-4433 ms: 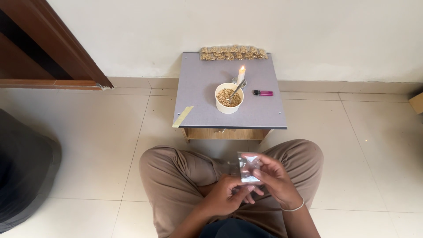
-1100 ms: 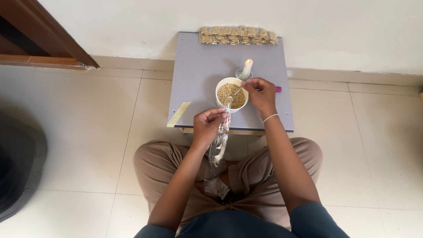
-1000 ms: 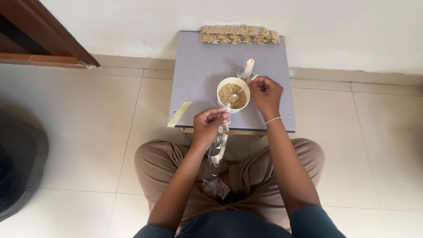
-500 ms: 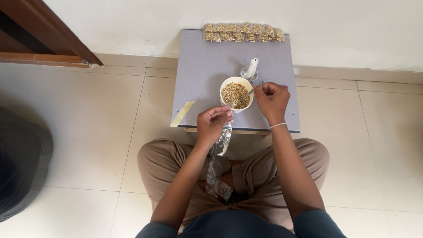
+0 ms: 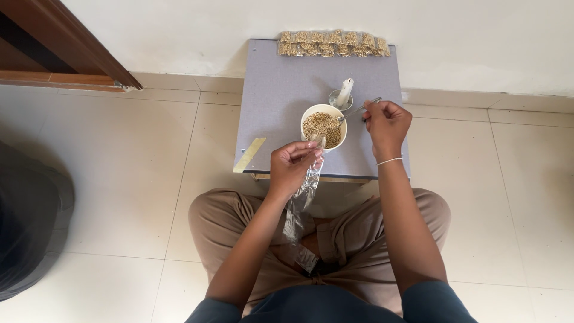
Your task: Filling small plastic bags with beads and sealing them using a candle flame
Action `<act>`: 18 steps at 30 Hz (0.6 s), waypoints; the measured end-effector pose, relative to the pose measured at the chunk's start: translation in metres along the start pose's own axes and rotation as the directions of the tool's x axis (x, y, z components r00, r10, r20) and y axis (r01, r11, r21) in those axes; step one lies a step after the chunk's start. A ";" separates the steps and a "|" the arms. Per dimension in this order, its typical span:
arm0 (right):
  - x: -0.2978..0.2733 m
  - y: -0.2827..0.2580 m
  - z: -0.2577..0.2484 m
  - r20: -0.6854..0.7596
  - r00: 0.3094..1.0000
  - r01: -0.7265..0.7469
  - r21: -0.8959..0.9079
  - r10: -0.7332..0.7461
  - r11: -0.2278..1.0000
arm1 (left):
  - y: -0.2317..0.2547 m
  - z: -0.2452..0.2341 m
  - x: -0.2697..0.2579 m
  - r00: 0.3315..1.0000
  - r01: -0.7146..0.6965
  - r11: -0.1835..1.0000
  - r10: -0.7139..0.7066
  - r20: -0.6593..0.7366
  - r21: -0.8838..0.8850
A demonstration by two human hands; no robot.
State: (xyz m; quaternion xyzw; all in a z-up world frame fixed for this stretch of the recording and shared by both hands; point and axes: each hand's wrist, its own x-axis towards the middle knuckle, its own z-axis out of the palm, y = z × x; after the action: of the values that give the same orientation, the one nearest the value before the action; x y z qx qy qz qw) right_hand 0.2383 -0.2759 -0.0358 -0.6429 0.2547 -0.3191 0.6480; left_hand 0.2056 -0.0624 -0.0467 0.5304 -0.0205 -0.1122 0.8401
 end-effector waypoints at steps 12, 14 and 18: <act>0.014 -0.033 0.000 0.149 0.987 -0.069 0.089 0.056 0.994 | -0.005 0.010 0.017 0.991 0.113 0.992 -0.108 0.084 -0.058; 0.014 -0.039 0.001 0.168 0.984 -0.076 0.099 0.058 0.992 | -0.001 0.013 0.017 0.990 0.123 0.991 -0.118 0.083 -0.059; 0.021 -0.040 0.000 0.219 0.974 -0.069 0.065 0.053 0.995 | -0.005 0.010 0.024 0.979 0.182 0.978 -0.169 0.118 -0.106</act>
State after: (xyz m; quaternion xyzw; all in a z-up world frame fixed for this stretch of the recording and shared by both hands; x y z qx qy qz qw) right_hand 0.2487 -0.2906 0.0059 -0.6418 0.1903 -0.2359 0.7044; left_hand 0.2261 -0.0788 -0.0486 0.4735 -0.0124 -0.2156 0.8539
